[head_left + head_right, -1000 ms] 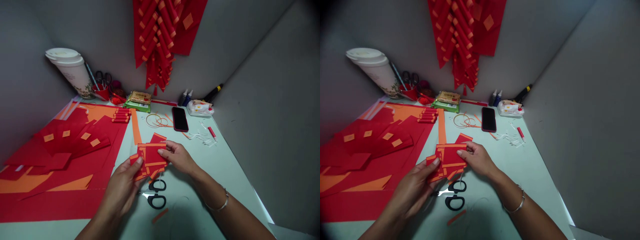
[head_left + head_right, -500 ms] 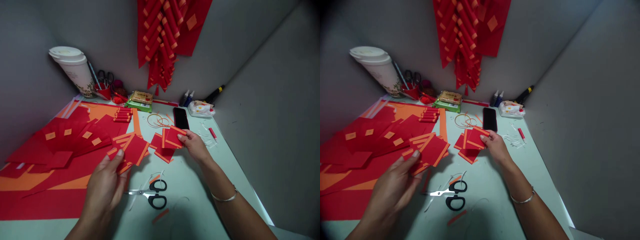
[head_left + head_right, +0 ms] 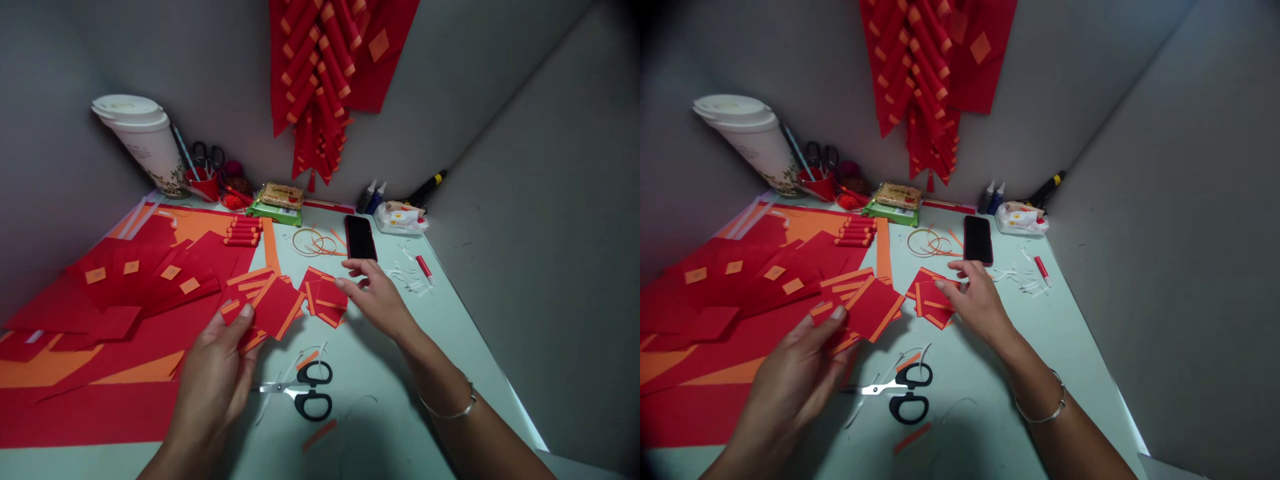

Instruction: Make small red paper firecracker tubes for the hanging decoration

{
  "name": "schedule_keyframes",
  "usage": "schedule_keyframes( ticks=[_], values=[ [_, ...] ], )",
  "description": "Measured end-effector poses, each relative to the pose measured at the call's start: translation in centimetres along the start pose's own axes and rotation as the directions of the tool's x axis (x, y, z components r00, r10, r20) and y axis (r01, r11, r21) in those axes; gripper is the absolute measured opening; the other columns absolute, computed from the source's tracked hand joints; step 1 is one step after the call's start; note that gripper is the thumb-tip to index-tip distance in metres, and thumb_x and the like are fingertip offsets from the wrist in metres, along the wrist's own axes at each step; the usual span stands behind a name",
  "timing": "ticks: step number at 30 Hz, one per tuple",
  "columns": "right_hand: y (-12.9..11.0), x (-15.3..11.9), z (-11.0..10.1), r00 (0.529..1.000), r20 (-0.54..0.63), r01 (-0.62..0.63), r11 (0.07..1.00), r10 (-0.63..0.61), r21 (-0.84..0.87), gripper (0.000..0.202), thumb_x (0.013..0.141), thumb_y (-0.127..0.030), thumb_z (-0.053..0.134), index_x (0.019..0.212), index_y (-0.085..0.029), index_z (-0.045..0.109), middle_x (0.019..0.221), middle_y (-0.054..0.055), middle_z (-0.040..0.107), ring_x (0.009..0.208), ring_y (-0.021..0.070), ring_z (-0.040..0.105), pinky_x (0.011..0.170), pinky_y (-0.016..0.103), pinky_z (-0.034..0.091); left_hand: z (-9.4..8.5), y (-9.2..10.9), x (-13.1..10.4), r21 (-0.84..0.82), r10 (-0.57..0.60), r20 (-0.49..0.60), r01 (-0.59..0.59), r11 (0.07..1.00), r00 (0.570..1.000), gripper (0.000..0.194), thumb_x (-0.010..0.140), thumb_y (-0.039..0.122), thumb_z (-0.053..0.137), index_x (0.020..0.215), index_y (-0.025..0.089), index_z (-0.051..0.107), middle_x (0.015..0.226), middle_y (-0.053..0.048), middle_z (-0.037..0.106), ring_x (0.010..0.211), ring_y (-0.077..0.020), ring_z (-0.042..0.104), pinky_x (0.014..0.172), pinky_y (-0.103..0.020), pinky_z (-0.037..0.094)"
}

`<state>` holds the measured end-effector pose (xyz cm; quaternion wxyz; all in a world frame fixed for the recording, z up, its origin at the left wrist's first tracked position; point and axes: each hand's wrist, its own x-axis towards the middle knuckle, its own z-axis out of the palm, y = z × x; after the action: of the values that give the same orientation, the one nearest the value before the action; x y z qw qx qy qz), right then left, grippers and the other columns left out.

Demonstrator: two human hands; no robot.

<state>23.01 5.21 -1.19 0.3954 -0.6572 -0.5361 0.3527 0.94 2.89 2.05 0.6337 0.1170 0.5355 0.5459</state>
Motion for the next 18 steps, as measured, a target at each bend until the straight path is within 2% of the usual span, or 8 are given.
schedule_keyframes(
  ticks=[3, 6, 8, 10, 12, 15, 18],
  values=[
    [-1.6, -1.4, 1.4, 0.972, 0.229, -0.093, 0.981, 0.052, 0.173, 0.041, 0.073, -0.044, 0.076, 0.104, -0.021, 0.060, 0.093, 0.003, 0.063, 0.076, 0.0162, 0.059, 0.070, 0.032, 0.049, 0.2, -0.9, -0.3, 0.036, -0.043, 0.103, 0.040, 0.999, 0.994, 0.016, 0.084, 0.005, 0.061, 0.092, 0.017, 0.070, 0.071, -0.002, 0.072, 0.053, -0.0121, 0.066, 0.044, -0.016, 0.052],
    [-1.7, -2.4, 3.2, 0.926, 0.367, -0.216, 0.922, 0.088, 0.323, 0.041, 0.066, -0.041, 0.083, 0.092, -0.021, 0.059, 0.088, 0.001, 0.064, 0.071, 0.0141, 0.059, 0.067, 0.030, 0.049, 0.5, -1.5, -0.5, 0.033, -0.089, 0.148, 0.085, 0.996, 0.985, 0.021, 0.082, 0.006, 0.064, 0.100, 0.016, 0.070, 0.077, -0.005, 0.075, 0.062, -0.0168, 0.071, 0.055, -0.023, 0.059],
    [-1.4, -2.6, 3.8, 0.894, 0.433, -0.295, 0.875, 0.112, 0.383, 0.034, 0.068, -0.038, 0.082, 0.086, -0.020, 0.059, 0.086, 0.002, 0.067, 0.070, 0.0148, 0.062, 0.066, 0.029, 0.050, 0.6, -1.6, -0.6, 0.016, -0.109, 0.130, 0.108, 0.994, 0.985, 0.020, 0.082, 0.004, 0.064, 0.096, 0.016, 0.071, 0.077, -0.005, 0.075, 0.063, -0.0167, 0.072, 0.056, -0.023, 0.060],
    [-1.1, -2.6, 3.8, 0.881, 0.456, -0.322, 0.861, 0.121, 0.393, 0.026, 0.072, -0.036, 0.077, 0.085, -0.019, 0.062, 0.082, 0.002, 0.069, 0.067, 0.0141, 0.063, 0.062, 0.028, 0.049, 0.6, -1.5, -0.6, -0.010, -0.099, 0.096, 0.101, 0.995, 0.990, 0.015, 0.083, 0.004, 0.063, 0.089, 0.015, 0.071, 0.076, -0.005, 0.074, 0.062, -0.0150, 0.071, 0.056, -0.021, 0.060],
    [-0.8, -2.4, 3.6, 0.891, 0.440, -0.280, 0.897, 0.111, 0.341, 0.021, 0.077, -0.035, 0.073, 0.087, -0.019, 0.066, 0.080, 0.001, 0.069, 0.062, 0.0120, 0.059, 0.056, 0.025, 0.045, 0.6, -1.4, -0.5, -0.020, -0.083, 0.074, 0.085, 0.996, 0.994, 0.014, 0.084, 0.004, 0.061, 0.087, 0.015, 0.071, 0.076, -0.005, 0.074, 0.061, -0.0145, 0.071, 0.056, -0.021, 0.060],
    [-0.3, -2.1, 3.2, 0.901, 0.425, -0.223, 0.937, 0.092, 0.269, 0.019, 0.081, -0.035, 0.069, 0.092, -0.019, 0.068, 0.081, 0.001, 0.068, 0.058, 0.0106, 0.054, 0.052, 0.025, 0.041, 0.7, -1.3, -0.5, 0.003, -0.086, 0.062, 0.086, 0.996, 0.994, 0.014, 0.084, 0.005, 0.061, 0.089, 0.014, 0.070, 0.076, -0.006, 0.074, 0.062, -0.0156, 0.071, 0.056, -0.023, 0.061],
    [-0.2, -1.9, 2.8, 0.907, 0.410, -0.224, 0.936, 0.099, 0.270, 0.019, 0.080, -0.034, 0.069, 0.093, -0.019, 0.068, 0.080, 0.001, 0.067, 0.056, 0.0106, 0.051, 0.053, 0.026, 0.041, 0.7, -1.1, -0.6, 0.032, -0.094, 0.040, 0.093, 0.995, 0.995, 0.015, 0.086, 0.007, 0.061, 0.092, 0.016, 0.070, 0.074, -0.004, 0.073, 0.062, -0.0147, 0.071, 0.056, -0.022, 0.060]
  ],
)
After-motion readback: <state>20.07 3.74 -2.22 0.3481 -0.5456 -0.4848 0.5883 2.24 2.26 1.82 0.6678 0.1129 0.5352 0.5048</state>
